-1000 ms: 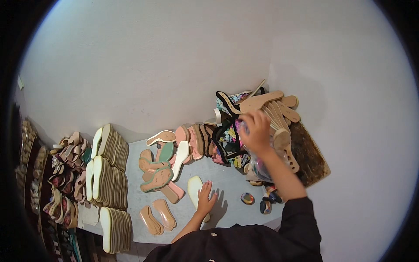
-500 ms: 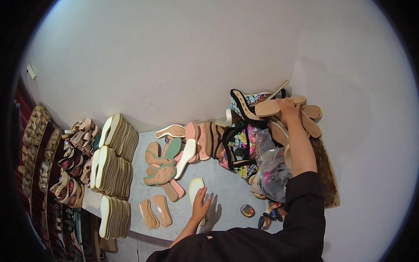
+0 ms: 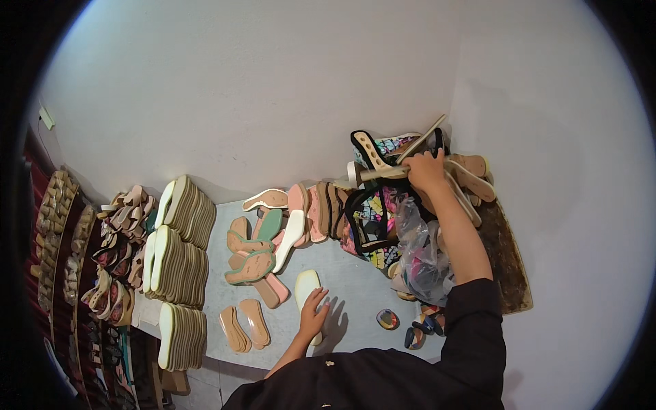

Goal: Sorting and stacking shoe insoles and components on a worktable.

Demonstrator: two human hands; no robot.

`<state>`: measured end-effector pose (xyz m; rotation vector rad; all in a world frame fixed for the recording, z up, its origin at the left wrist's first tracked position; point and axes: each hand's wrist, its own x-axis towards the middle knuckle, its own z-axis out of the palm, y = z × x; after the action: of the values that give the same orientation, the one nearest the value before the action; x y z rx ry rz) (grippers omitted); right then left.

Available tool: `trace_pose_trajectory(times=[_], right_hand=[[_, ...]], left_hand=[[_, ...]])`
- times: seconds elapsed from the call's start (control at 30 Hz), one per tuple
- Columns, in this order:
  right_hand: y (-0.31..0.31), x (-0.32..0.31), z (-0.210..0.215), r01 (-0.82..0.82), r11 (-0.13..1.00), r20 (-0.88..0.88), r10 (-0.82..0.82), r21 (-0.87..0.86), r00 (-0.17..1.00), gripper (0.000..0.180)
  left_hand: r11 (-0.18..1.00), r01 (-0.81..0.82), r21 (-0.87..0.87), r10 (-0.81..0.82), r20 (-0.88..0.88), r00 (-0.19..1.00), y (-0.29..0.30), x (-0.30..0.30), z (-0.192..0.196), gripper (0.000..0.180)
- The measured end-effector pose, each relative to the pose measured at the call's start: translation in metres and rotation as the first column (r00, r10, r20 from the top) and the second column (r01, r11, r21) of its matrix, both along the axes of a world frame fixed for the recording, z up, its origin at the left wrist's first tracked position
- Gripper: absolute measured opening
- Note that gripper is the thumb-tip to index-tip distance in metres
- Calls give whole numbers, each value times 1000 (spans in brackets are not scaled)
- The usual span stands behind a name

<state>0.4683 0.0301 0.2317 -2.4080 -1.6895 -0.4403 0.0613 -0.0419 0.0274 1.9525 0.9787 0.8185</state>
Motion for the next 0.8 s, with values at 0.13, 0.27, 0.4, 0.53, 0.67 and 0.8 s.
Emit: trace_pose_trajectory(times=[0.13,0.27,0.4,0.53,0.67,0.8], right_hand=[[-12,-17,41,-34,877,-281,190,480,941,22],[-31,-55,84,66,742,-653,540,667,531,36],[-52,-126,88,103,680,-688,715,726,123,41],[-61,-199,19,76,794,-760,601,603,-245,39],[-68,-273,-91,35,918,-835,376,396,-402,34],[-92,-329,-164,-2,984,-889,162,181,-428,37]], left_hand=[[999,-30,13,30,13,999,5,-11,7,36],[996,-60,61,56,73,996,10,-17,27,33],[993,-114,-22,116,208,971,12,-22,53,33],[970,-33,-242,141,443,886,15,-26,59,39],[946,27,-324,111,400,910,17,-33,69,57],[983,-100,-154,117,111,987,10,-55,43,94]])
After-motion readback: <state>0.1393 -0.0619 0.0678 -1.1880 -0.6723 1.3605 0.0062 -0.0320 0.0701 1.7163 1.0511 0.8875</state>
